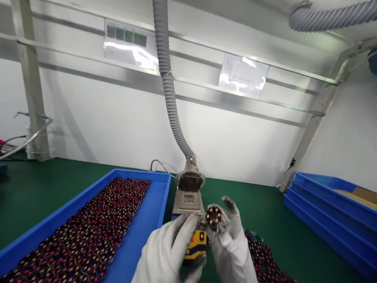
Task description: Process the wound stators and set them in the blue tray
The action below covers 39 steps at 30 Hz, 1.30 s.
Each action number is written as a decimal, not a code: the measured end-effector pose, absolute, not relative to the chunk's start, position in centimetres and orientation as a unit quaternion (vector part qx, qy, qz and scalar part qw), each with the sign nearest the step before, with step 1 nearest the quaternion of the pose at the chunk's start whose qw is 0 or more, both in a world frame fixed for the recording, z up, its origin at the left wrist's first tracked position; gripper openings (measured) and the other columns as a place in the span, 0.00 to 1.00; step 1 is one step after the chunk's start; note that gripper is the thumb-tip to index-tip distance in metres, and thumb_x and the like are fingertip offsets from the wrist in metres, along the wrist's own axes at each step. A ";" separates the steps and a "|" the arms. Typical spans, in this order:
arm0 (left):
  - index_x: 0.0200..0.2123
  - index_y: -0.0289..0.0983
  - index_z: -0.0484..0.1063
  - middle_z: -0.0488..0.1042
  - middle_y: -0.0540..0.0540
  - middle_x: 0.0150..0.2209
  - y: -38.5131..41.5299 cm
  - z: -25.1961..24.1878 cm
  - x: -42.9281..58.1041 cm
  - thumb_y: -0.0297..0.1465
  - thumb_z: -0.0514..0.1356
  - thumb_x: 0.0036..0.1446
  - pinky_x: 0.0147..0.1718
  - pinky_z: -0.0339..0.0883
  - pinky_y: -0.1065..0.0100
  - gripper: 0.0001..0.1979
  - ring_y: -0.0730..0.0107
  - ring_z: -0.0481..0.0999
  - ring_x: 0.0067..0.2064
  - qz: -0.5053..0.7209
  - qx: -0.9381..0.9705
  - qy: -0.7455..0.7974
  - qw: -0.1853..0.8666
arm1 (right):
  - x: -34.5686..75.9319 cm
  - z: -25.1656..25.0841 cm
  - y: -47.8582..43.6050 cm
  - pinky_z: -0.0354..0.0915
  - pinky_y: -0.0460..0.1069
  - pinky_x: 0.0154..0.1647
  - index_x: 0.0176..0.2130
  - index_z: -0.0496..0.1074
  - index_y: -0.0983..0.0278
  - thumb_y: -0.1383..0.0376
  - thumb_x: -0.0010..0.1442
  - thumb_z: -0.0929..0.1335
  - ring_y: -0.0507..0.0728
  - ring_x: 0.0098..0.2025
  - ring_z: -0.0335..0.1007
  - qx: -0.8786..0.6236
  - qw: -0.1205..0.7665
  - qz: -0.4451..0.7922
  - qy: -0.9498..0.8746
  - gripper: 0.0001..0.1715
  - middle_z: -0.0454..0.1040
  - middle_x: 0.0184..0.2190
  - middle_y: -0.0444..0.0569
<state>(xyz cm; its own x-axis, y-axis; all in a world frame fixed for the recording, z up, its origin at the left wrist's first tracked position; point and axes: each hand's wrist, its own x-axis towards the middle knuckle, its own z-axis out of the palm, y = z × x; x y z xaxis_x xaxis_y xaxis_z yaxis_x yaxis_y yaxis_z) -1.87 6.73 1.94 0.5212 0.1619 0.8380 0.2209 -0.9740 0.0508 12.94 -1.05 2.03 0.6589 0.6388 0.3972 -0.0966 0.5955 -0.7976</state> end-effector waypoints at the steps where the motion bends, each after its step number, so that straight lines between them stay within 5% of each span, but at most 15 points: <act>1: 0.57 0.34 0.55 0.69 0.38 0.48 7.0 2.7 -0.9 0.36 0.53 0.58 0.40 0.68 0.63 0.25 0.57 0.71 0.46 -0.507 -0.854 -0.105 0.051 | 11.9 2.4 -0.9 0.68 0.54 0.41 0.43 0.70 0.52 0.60 0.46 0.73 0.58 0.38 0.72 -0.340 0.836 0.255 -0.348 0.22 0.74 0.42 0.48; 14: 0.49 0.40 0.60 0.73 0.49 0.40 8.7 2.2 1.3 0.42 0.46 0.64 0.37 0.66 0.66 0.16 0.68 0.73 0.39 -0.461 -0.884 0.014 -0.073 | 14.0 2.9 -0.9 0.64 0.47 0.31 0.26 0.76 0.58 0.64 0.51 0.71 0.53 0.30 0.68 -0.422 0.727 0.132 -0.525 0.02 0.69 0.25 0.45; 21: 0.46 0.36 0.63 0.74 0.48 0.39 8.8 2.8 0.6 0.29 0.50 0.57 0.38 0.64 0.64 0.13 0.66 0.73 0.39 -0.474 -0.880 -0.009 0.022 | 15.1 1.9 -0.8 0.68 0.48 0.37 0.27 0.76 0.56 0.60 0.43 0.75 0.53 0.32 0.71 -0.292 0.888 0.217 -0.282 0.08 0.74 0.26 0.42; 26: 0.48 0.36 0.64 0.74 0.44 0.42 9.4 2.2 0.4 0.28 0.55 0.54 0.42 0.63 0.61 0.17 0.59 0.71 0.45 -0.499 -0.862 -0.045 0.073 | 12.8 1.5 0.2 0.67 0.52 0.43 0.37 0.75 0.62 0.60 0.37 0.77 0.59 0.38 0.73 -0.339 0.788 0.396 -0.327 0.24 0.77 0.35 0.53; 33: 0.52 0.44 0.63 0.70 0.48 0.49 9.0 2.0 0.4 0.28 0.57 0.58 0.47 0.64 0.71 0.18 0.68 0.70 0.48 -0.478 -0.848 -0.014 -0.230 | 11.8 0.8 1.8 0.68 0.52 0.40 0.35 0.75 0.62 0.62 0.37 0.77 0.58 0.37 0.74 -0.318 0.801 0.419 -0.286 0.22 0.78 0.33 0.51; 39: 0.32 0.45 0.73 0.75 0.54 0.35 8.6 2.0 0.7 0.29 0.56 0.58 0.37 0.68 0.77 0.07 0.72 0.74 0.38 -0.538 -0.679 -0.132 -0.481 | 11.1 1.9 0.7 0.69 0.45 0.29 0.38 0.74 0.62 0.62 0.40 0.77 0.53 0.28 0.74 -0.257 0.760 0.531 -0.272 0.22 0.78 0.32 0.47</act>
